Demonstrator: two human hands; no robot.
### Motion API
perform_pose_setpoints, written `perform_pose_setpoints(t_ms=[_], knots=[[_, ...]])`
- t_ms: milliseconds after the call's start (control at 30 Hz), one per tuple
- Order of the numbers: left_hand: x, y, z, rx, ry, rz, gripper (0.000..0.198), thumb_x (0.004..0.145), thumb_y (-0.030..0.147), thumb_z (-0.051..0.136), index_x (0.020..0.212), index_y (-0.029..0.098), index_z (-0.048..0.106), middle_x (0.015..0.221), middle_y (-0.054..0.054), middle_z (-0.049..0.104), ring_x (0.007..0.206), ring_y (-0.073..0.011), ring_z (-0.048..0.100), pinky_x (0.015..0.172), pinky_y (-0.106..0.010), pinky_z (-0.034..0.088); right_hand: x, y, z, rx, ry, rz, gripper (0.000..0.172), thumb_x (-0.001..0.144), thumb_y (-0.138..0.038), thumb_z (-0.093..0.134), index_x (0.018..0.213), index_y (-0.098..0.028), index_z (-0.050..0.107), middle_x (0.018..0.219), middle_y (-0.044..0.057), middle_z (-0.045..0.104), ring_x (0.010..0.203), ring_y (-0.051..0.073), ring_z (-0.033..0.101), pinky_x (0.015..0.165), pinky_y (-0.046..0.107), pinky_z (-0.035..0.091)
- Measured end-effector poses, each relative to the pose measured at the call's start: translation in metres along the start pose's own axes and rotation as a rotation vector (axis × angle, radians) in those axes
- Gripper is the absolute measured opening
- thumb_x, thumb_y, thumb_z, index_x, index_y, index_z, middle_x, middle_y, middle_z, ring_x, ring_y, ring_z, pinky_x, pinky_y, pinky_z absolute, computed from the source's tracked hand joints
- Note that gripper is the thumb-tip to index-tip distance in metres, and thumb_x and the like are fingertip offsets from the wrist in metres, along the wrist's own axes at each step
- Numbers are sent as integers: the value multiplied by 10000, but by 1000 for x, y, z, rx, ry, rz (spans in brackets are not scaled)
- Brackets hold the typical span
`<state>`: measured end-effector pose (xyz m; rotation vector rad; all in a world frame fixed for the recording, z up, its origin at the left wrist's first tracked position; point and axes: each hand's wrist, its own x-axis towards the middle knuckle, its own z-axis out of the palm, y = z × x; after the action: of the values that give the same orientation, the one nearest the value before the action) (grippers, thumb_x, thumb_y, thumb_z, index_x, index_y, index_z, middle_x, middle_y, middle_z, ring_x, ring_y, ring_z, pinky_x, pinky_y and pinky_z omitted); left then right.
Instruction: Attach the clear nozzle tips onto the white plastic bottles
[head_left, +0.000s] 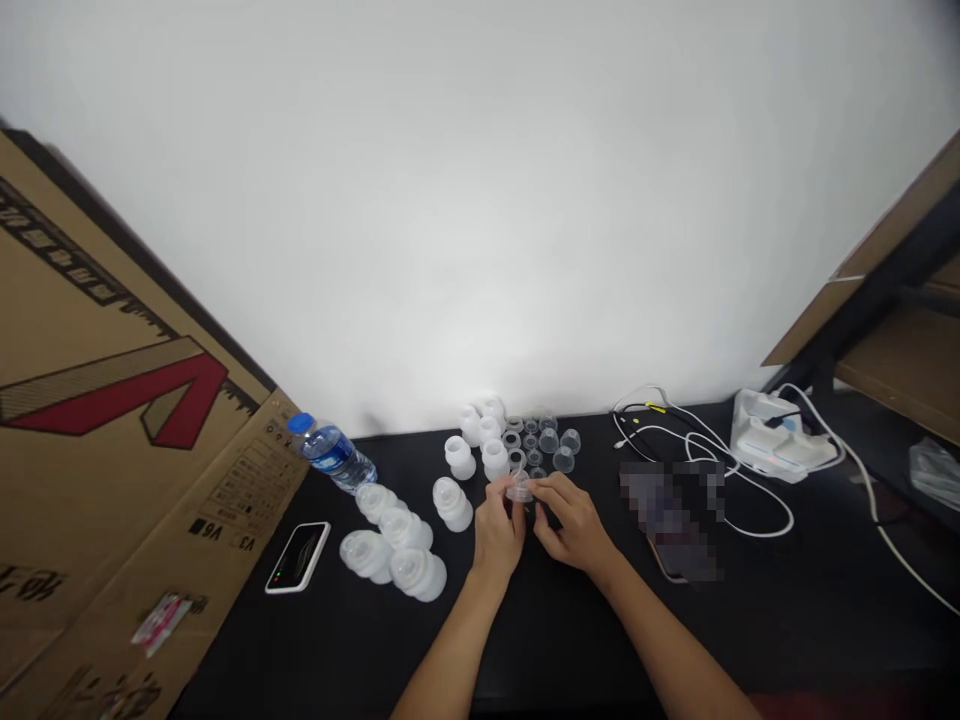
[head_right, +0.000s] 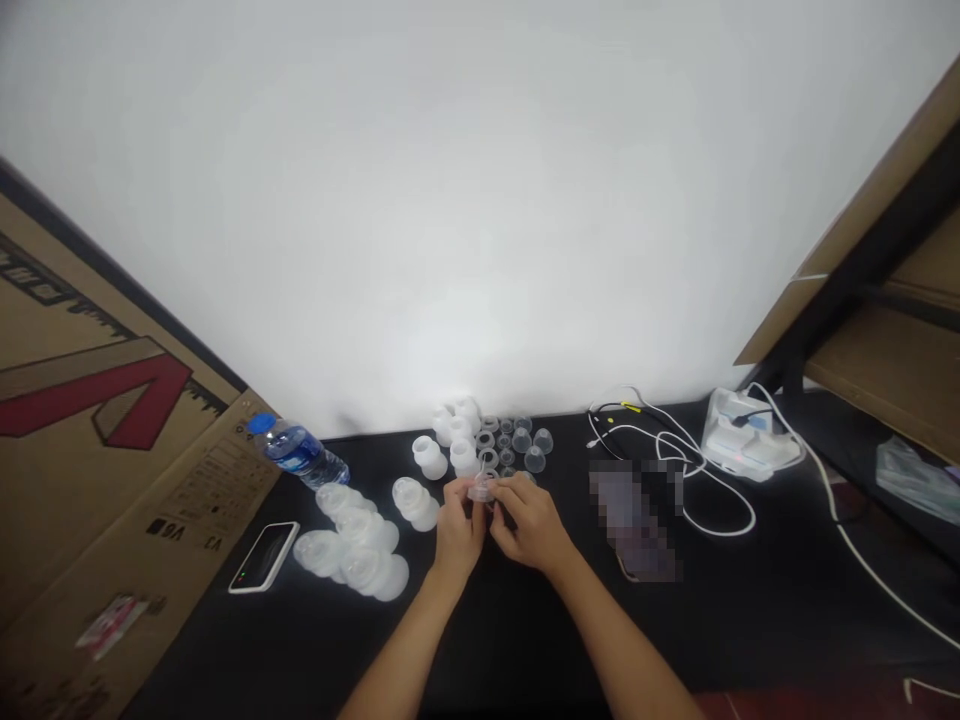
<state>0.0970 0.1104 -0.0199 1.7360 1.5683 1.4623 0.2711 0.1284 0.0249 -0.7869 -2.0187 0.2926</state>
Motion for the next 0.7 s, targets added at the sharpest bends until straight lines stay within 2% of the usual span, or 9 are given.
perform_pose_setpoints(t_ms=[167, 333, 500, 700], knots=[[2, 10, 4, 58, -25, 78, 187, 1095, 368, 522, 1169, 229, 623, 986, -112, 805, 837, -289, 811, 752, -383, 617, -1, 11, -2, -39, 38, -34, 388, 955, -99, 564, 1272, -259, 722, 1087, 97, 798, 933, 280, 734, 852, 445, 614], [5, 11, 9, 90, -37, 96, 193, 1091, 298, 484, 1192, 221, 629, 985, -123, 816, 838, -307, 819, 741, -382, 606, -2, 20, -3, -160, 125, -17, 264, 1017, -126, 536, 1159, -251, 720, 964, 77, 772, 842, 257, 705, 766, 382, 591], [7, 8, 6, 48, -28, 5, 230, 1112, 392, 473, 1169, 226, 621, 909, -99, 800, 787, -295, 806, 718, -358, 580, -2, 30, -2, -255, 135, 132, 177, 1060, -203, 556, 1112, -231, 723, 969, 80, 739, 911, 239, 734, 811, 331, 586], [7, 7, 0, 60, -119, -128, 265, 1126, 441, 413, 1188, 233, 567, 919, -82, 798, 734, -264, 774, 716, -340, 533, -8, 41, 0, -298, -1, 336, 190, 1063, -315, 575, 1096, -205, 727, 872, 43, 719, 705, 190, 687, 668, 277, 508]])
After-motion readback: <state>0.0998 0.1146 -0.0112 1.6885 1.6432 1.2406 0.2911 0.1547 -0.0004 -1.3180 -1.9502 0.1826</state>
